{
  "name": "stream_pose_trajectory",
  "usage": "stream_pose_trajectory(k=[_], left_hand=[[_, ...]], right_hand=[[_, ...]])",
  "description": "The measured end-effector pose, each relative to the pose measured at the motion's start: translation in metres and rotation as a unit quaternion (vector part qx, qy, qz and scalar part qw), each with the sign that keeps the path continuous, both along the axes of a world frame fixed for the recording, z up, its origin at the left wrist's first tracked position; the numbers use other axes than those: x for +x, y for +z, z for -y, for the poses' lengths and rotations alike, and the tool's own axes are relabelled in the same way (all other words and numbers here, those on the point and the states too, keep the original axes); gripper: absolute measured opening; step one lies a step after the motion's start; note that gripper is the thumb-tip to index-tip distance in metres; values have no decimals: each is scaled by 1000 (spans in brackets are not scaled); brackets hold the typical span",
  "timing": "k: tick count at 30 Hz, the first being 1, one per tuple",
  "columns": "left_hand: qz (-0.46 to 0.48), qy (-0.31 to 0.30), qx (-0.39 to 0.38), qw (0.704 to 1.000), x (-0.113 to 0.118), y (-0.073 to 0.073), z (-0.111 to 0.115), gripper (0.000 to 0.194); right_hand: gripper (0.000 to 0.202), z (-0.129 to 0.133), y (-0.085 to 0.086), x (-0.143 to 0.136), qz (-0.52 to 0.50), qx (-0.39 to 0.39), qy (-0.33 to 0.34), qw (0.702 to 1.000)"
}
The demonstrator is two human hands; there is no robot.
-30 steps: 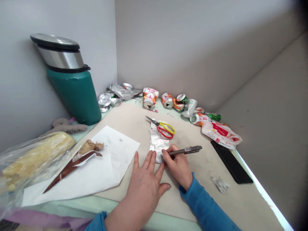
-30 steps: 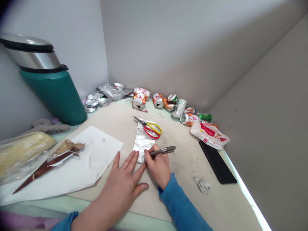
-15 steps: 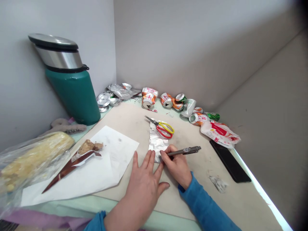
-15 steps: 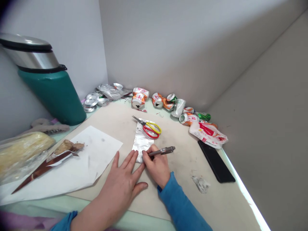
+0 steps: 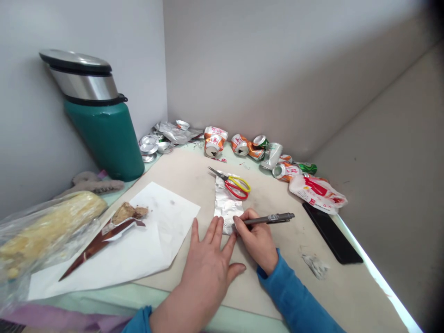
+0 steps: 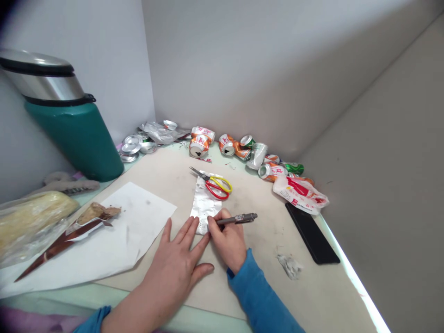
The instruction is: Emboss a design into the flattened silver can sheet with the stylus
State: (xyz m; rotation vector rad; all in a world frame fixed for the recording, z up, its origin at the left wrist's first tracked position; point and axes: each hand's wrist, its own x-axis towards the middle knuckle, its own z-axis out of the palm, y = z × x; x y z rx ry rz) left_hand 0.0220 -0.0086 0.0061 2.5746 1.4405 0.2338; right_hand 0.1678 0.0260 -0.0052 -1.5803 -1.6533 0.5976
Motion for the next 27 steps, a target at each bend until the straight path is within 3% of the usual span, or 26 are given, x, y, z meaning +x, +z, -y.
stream_pose_trajectory(k=[27], left_hand=[[-5, 6, 25, 1000, 1, -4, 0, 59]], right_hand=[[25, -2, -1, 0, 34, 7, 7, 999]])
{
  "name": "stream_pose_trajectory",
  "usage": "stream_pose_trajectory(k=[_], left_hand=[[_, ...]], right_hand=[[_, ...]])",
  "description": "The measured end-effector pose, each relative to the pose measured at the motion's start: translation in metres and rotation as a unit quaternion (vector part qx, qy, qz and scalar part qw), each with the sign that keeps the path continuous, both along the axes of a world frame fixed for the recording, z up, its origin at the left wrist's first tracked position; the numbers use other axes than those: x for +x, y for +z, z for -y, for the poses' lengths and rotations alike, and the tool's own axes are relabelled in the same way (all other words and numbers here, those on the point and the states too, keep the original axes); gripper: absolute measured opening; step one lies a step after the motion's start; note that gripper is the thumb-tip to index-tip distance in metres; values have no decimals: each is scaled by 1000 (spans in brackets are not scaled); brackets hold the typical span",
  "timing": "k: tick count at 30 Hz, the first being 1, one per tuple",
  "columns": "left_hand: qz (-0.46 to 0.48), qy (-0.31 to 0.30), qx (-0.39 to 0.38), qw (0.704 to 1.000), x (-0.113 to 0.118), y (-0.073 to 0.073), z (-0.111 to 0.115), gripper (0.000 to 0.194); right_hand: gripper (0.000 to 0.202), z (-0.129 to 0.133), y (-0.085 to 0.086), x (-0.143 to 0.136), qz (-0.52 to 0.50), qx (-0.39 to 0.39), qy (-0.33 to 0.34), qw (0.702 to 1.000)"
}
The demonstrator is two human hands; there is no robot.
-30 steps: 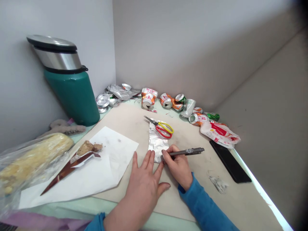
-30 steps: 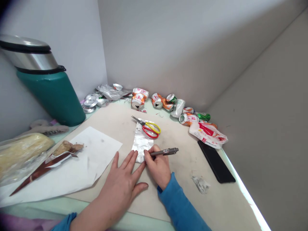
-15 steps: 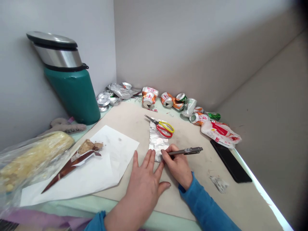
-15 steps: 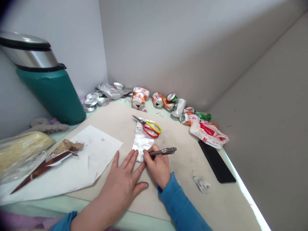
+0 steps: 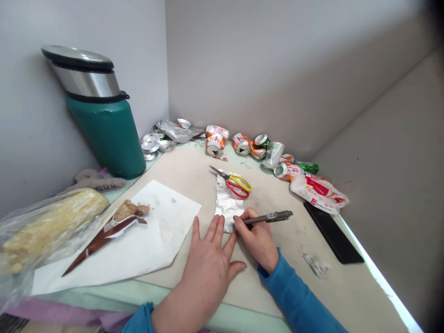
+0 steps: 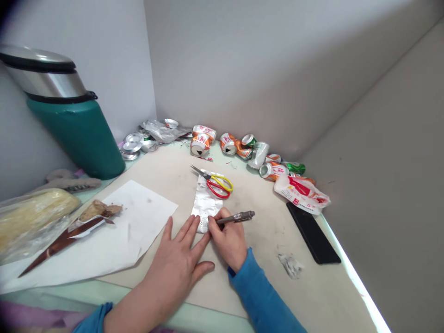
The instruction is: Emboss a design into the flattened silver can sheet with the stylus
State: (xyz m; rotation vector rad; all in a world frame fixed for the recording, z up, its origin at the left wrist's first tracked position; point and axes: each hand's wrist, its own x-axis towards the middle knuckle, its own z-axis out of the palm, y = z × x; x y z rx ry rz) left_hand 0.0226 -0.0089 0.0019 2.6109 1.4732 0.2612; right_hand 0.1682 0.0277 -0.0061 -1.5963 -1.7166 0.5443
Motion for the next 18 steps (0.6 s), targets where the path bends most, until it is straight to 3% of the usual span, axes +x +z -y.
stream_pose_trajectory(k=[18], left_hand=[[-11, -4, -13, 1000, 1, 3, 0, 60]], right_hand=[[24, 2, 4, 0, -28, -17, 23, 999]])
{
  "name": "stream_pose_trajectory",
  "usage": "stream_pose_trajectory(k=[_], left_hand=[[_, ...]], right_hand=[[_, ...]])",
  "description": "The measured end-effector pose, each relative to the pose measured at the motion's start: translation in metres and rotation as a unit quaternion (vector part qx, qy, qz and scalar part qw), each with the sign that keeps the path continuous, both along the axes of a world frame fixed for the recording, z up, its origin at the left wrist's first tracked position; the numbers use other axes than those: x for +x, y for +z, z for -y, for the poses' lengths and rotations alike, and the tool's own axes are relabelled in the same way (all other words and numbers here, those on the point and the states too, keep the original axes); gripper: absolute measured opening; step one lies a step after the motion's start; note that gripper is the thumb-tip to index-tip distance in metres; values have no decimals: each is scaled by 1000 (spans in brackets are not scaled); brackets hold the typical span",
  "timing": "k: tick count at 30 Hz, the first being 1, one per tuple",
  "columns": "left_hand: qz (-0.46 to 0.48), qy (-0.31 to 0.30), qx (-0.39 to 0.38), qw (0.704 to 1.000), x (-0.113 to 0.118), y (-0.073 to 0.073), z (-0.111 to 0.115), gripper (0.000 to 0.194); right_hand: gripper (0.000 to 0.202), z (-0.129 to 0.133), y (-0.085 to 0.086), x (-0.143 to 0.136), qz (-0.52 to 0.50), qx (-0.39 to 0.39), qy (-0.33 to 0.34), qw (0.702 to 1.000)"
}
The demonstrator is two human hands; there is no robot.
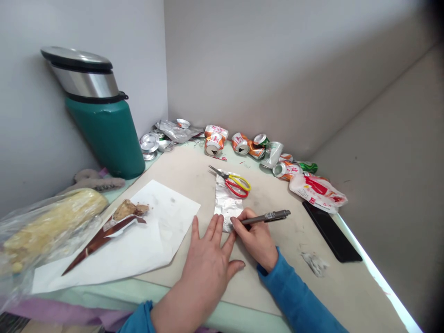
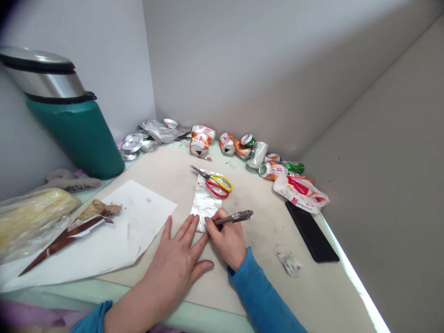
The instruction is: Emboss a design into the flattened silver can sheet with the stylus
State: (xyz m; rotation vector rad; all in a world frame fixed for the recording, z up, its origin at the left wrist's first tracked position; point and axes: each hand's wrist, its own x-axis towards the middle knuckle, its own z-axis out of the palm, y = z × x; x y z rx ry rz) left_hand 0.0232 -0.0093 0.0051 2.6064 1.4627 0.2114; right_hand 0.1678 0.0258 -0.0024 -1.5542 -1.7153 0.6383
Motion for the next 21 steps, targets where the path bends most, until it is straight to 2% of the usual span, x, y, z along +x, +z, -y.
stream_pose_trajectory(k=[7, 21], left_hand=[[3, 0, -2, 1000, 0, 0, 0, 60], [7, 2, 6, 1000, 1, -2, -1, 61]], right_hand=[[26, -1, -4, 3, -85, 26, -39, 995], [24, 1, -4, 1, 15, 23, -20, 999]])
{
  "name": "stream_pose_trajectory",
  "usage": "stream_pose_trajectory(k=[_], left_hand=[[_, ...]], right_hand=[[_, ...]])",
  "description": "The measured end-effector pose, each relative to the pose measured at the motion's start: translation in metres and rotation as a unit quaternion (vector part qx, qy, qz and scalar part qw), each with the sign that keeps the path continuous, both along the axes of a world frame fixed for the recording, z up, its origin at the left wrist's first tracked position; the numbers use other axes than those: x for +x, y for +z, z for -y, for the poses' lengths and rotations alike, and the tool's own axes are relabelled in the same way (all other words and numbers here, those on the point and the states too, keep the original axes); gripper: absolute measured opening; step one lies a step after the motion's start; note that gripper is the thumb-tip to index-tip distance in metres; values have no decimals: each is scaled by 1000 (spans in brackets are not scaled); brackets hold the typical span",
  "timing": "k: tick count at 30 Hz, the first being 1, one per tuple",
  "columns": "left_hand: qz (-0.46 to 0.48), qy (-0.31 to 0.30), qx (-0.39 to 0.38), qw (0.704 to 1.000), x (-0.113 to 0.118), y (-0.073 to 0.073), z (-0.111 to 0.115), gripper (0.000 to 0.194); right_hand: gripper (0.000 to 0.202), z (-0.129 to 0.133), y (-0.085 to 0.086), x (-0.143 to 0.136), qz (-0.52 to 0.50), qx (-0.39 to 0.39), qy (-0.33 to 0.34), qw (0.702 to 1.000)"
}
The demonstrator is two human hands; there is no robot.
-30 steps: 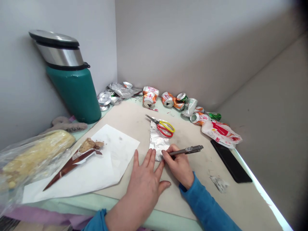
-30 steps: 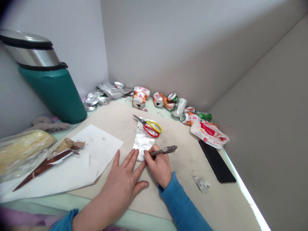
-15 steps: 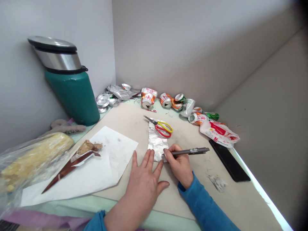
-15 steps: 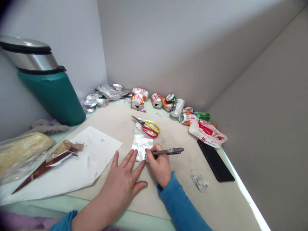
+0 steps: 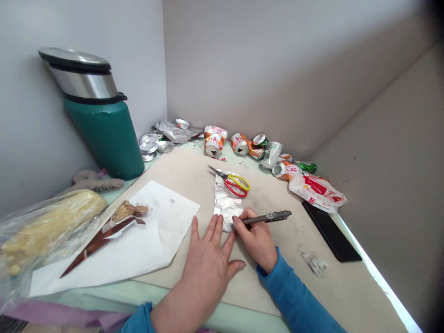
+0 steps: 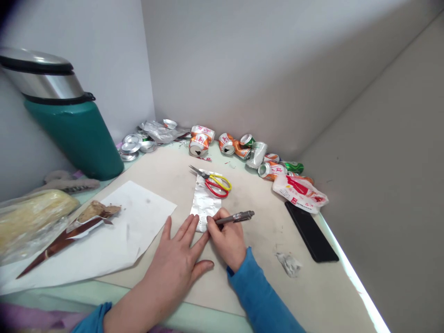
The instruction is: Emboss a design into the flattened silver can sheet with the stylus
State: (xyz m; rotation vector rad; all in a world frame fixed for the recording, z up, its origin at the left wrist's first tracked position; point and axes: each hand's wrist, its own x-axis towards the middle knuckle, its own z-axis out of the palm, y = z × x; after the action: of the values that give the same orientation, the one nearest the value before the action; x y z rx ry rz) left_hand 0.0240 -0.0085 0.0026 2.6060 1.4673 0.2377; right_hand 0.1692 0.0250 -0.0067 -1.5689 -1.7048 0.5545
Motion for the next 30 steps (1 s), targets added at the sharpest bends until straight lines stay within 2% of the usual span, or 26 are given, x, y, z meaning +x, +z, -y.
stream_pose_trajectory(k=[12, 20, 30], left_hand=[[-21, 3, -35, 999, 1, 7, -1, 61], [-22, 6, -43, 999, 1, 7, -1, 62], [-22, 6, -27, 999, 1, 7, -1, 62]], right_hand=[[24, -1, -1, 1, 26, 0, -1, 1000], [24, -2, 0, 2, 20, 0, 11, 1000], [23, 2, 2, 0, 10, -6, 20, 1000]])
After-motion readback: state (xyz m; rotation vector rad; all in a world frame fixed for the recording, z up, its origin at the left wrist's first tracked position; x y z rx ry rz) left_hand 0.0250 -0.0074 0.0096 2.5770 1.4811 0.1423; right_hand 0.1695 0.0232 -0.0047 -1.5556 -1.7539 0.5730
